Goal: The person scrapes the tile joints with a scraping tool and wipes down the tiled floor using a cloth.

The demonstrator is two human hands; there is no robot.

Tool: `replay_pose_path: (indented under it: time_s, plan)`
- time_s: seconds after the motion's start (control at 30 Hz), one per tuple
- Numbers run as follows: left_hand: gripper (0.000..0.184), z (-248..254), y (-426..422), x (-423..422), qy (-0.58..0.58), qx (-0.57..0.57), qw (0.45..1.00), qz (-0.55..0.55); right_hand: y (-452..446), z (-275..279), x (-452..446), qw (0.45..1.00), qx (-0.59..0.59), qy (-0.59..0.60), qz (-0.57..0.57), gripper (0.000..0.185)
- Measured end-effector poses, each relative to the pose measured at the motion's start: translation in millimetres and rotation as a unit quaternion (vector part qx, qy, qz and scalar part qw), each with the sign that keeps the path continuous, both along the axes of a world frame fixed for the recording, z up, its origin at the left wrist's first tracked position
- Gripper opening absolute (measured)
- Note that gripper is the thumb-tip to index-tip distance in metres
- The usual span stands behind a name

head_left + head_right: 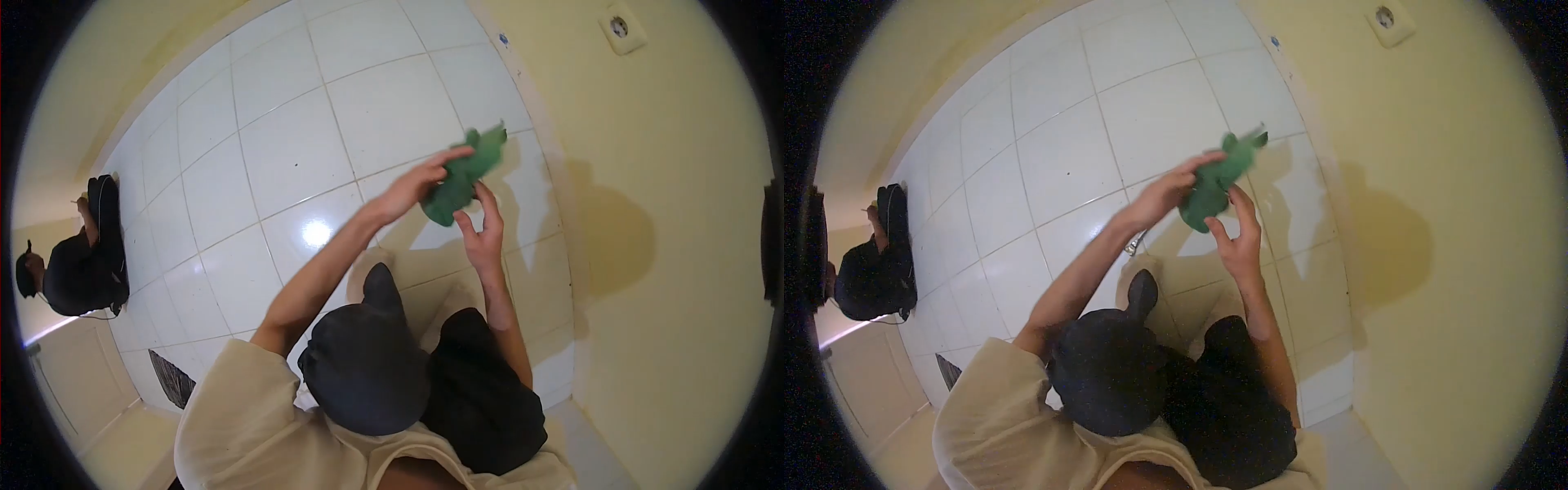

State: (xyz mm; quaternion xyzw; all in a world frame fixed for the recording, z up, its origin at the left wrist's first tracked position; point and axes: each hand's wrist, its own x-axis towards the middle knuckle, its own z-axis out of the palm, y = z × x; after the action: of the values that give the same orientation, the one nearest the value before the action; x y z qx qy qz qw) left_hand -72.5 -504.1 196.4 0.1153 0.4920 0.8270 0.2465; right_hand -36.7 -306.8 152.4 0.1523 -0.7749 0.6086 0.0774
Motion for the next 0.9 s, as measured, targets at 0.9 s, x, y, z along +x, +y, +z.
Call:
replay_pose_path:
  time_s: [0.9]
  plan:
    - [0.016, -67.4, 31.3, 30.5, 0.082, -0.214, 0.973, -0.031, 62.2, -24.4, 59.7, 0.899, -0.324, -0.291, -0.047, 0.036]
